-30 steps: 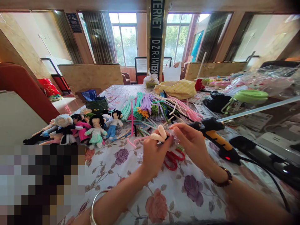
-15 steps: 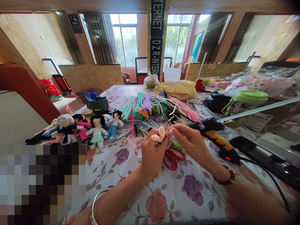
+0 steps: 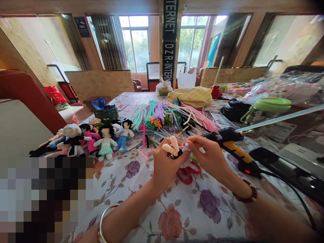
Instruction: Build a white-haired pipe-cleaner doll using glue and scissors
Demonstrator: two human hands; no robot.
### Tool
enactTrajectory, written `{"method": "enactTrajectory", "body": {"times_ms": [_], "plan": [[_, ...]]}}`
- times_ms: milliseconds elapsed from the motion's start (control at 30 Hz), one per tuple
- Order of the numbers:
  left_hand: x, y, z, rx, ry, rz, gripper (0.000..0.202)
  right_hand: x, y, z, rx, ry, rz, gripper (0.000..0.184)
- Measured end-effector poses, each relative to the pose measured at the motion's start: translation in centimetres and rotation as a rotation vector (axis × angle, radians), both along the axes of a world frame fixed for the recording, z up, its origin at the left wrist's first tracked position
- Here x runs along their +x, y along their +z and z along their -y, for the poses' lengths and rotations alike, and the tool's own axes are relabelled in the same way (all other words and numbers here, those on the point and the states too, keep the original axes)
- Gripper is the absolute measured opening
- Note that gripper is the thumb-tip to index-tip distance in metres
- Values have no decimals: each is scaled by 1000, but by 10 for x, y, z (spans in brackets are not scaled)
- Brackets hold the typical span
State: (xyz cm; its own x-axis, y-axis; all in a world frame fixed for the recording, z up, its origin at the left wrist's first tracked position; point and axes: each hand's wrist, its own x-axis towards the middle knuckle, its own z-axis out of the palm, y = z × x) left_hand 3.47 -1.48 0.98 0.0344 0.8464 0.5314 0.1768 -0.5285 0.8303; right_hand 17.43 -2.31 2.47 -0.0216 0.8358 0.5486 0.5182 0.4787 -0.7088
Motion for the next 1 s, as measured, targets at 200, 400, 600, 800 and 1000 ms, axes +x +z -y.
{"method": "enactTrajectory", "body": {"times_ms": [200,400,600,800,1000], "plan": [[-1,2,1,-172,-91,39,22,1,7,4,44,-38,64,17],[0,8,5,-267,-221,213,23,-1,12,10,145,-51,109,14],[0,5,-1,-374,-243,261,26,0,3,6,233,-88,194,16],[0,3,-5,-395,-278,312,30,4,4,2,127,-33,208,18],[-1,-1,-10,-472,-240,354,38,19,15,5,27,-67,289,23]]}}
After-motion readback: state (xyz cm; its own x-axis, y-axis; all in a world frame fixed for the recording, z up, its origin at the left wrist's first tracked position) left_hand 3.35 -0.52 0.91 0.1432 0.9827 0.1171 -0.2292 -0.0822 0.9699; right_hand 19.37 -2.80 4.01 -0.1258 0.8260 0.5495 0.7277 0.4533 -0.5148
